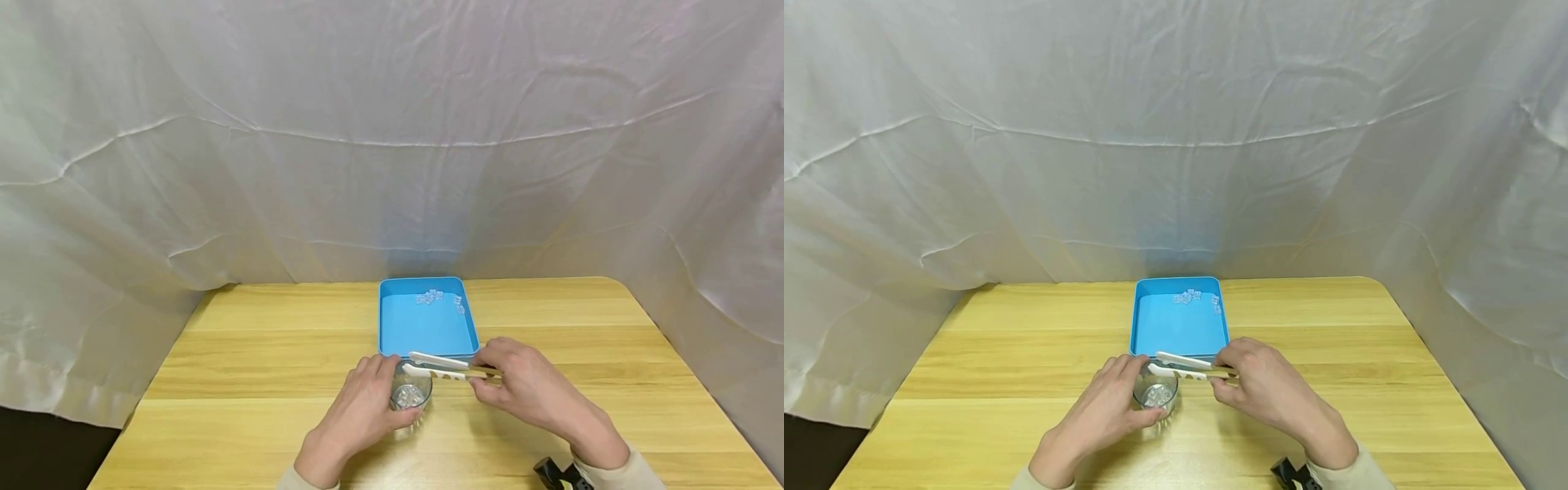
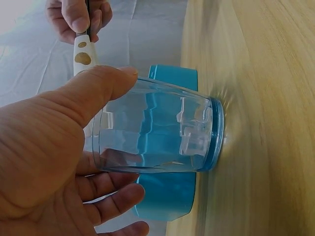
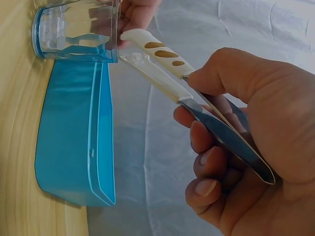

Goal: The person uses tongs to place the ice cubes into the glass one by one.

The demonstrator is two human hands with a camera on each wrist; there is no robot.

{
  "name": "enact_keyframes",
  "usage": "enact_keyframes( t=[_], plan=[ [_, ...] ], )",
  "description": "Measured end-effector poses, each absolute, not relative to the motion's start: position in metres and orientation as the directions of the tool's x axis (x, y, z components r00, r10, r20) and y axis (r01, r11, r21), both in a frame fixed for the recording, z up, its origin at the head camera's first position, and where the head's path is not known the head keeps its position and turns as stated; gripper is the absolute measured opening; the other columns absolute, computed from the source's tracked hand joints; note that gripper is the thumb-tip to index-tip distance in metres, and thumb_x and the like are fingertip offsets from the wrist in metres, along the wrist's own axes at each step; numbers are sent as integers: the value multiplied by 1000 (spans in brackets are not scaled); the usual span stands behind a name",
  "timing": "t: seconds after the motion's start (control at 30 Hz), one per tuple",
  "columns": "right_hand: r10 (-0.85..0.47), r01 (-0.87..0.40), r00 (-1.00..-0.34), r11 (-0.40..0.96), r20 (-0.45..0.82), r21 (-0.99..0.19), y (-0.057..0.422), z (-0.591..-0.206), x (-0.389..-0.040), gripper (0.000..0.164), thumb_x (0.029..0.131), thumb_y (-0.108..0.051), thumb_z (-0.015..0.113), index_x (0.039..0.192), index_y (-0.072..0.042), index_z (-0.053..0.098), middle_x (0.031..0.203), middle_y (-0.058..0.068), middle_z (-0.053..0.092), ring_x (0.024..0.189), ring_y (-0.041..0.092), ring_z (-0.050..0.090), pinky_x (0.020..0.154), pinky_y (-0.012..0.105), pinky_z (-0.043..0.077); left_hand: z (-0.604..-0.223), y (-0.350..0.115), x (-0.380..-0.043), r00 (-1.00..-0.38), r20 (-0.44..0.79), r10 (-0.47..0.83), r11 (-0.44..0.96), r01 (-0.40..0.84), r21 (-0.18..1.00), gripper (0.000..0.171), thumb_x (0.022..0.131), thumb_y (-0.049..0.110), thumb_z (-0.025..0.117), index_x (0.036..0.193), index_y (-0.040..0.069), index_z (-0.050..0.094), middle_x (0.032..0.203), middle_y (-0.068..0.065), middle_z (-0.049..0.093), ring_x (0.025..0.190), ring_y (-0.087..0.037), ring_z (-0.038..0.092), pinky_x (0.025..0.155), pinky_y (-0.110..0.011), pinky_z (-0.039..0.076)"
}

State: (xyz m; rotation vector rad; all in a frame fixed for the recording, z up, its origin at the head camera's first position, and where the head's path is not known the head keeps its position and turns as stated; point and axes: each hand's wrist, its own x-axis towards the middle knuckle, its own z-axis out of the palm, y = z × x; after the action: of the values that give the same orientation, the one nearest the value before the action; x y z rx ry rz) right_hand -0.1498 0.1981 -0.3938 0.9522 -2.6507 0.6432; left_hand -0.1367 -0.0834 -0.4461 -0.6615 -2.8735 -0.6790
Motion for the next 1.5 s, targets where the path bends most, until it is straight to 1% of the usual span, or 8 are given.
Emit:
enact_keyframes(
  t=[0.17,0.3,0.53,0.8,1.03,1.13,1.3,1.5],
  plan=[
    [-512,-625,-774,711,373,-321,197,-394,-150,9,87,-14,78,92,-19,74,84,-12,62,73,-1,47,63,20,46,-445,-83,-137,-899,201,389,804,437,403,78,82,49,88,138,3,59,121,-5,66,102,-19,56,85,-39,51],
    [-499,-616,-780,721,379,-318,196,-394,-150,8,87,-15,78,92,-18,74,84,-13,61,73,-2,47,63,21,46,-445,-83,-138,-898,206,390,803,441,401,78,82,49,88,138,4,59,121,-5,66,104,-20,56,86,-40,52],
    [-472,-604,-774,750,423,-268,198,-396,-153,9,86,-16,80,93,-15,75,86,-10,66,79,1,56,68,26,55,-446,-83,-138,-894,212,394,801,447,398,76,82,50,87,136,4,60,121,-5,66,104,-20,57,89,-43,52],
    [-382,-521,-824,801,419,-295,200,-395,-156,8,88,-17,80,93,-13,75,88,-6,69,80,8,63,68,31,58,-445,-83,-137,-902,184,392,804,432,409,78,82,50,87,137,3,60,123,-6,66,106,-21,57,93,-46,53],
    [-295,-430,-856,863,425,-266,204,-399,-164,11,88,-16,79,92,-6,75,78,-2,62,69,10,50,59,29,49,-445,-82,-138,-904,178,389,804,427,413,78,82,50,88,137,4,60,124,-6,66,107,-21,57,93,-47,53],
    [-260,-393,-869,880,421,-267,207,-401,-167,10,89,-15,76,91,-5,75,76,-1,60,67,12,47,57,28,45,-446,-83,-137,-904,177,389,805,427,412,77,82,51,87,137,4,60,124,-6,66,107,-21,57,93,-47,53],
    [-223,-348,-893,893,392,-285,210,-403,-170,9,90,-14,72,90,-5,73,72,-2,55,64,13,43,55,27,40,-446,-83,-137,-903,180,390,807,430,406,78,82,52,87,137,4,60,123,-6,66,107,-21,57,94,-47,53],
    [-196,-313,-910,902,365,-297,212,-405,-173,9,90,-13,72,91,-5,74,73,-1,56,63,14,43,54,28,38,-446,-83,-137,-900,186,395,801,436,410,77,83,50,87,138,4,60,124,-6,66,109,-21,58,96,-47,53]
  ],
)
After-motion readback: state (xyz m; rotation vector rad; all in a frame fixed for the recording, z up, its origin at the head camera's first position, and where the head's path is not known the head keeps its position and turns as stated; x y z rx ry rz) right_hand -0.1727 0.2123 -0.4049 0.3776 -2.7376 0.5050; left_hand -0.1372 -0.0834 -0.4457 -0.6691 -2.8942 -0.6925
